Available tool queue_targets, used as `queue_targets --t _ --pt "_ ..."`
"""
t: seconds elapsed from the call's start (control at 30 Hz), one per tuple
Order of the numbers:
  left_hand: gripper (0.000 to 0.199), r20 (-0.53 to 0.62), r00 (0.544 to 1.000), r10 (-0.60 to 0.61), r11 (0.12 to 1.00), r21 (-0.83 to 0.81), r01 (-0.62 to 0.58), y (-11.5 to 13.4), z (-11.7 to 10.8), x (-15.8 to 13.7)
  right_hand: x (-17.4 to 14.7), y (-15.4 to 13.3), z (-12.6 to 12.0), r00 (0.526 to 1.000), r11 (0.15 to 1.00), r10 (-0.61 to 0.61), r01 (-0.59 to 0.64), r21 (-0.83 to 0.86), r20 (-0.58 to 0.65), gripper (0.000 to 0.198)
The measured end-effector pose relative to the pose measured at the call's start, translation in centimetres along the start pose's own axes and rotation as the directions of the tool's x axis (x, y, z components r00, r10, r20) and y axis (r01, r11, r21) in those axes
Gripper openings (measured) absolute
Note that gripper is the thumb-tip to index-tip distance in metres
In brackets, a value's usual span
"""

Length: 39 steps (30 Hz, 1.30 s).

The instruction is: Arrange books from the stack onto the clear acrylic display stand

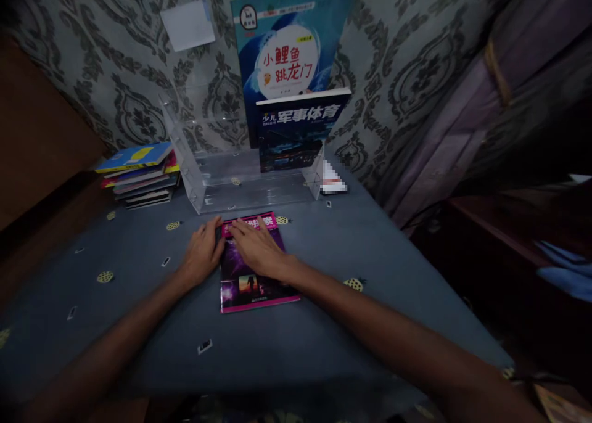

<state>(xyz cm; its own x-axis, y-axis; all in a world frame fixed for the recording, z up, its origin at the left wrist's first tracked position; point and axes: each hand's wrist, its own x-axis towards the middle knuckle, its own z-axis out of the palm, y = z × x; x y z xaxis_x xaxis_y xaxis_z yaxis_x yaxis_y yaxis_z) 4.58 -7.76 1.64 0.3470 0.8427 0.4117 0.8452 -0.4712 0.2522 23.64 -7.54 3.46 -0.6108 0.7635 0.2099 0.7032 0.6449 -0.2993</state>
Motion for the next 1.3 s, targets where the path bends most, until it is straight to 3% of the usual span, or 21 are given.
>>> queue_targets --t 0.17,0.27,0.53,0.77,0.97,1.3 --pt "0.047 0.034 0.999 -0.009 1.000 0.010 0.009 0.3 -0.4 0.1 -1.6 3.9 -0.9 0.983 0.986 0.162 -0.164 -0.018 -0.085 0.042" --pt "0.044 0.052 0.999 -0.004 1.000 0.023 0.003 0.4 -0.6 0.2 -2.5 6.3 -1.2 0.961 0.971 0.237 -0.230 0.065 -0.143 0.042" --pt "0.032 0.113 0.989 0.096 0.984 0.137 -0.111 0.5 -1.2 0.8 -2.7 9.6 -0.6 0.949 0.942 0.211 -0.133 0.309 -0.233 0.039" --pt "0.044 0.316 0.918 0.240 0.966 0.016 -0.258 2.7 -0.1 3.9 -2.5 10.8 -0.2 0.946 0.891 0.213 -0.085 0.446 -0.243 0.038" --pt "0.051 0.406 0.830 0.383 0.922 -0.113 -0.370 4.6 1.8 5.7 -2.6 10.9 -0.2 0.950 0.893 0.184 -0.054 0.447 -0.253 0.039" --pt "0.045 0.406 0.811 0.421 0.906 -0.140 -0.401 5.8 1.3 5.3 -2.9 10.6 -0.1 0.949 0.911 0.175 -0.056 0.408 -0.261 0.039"
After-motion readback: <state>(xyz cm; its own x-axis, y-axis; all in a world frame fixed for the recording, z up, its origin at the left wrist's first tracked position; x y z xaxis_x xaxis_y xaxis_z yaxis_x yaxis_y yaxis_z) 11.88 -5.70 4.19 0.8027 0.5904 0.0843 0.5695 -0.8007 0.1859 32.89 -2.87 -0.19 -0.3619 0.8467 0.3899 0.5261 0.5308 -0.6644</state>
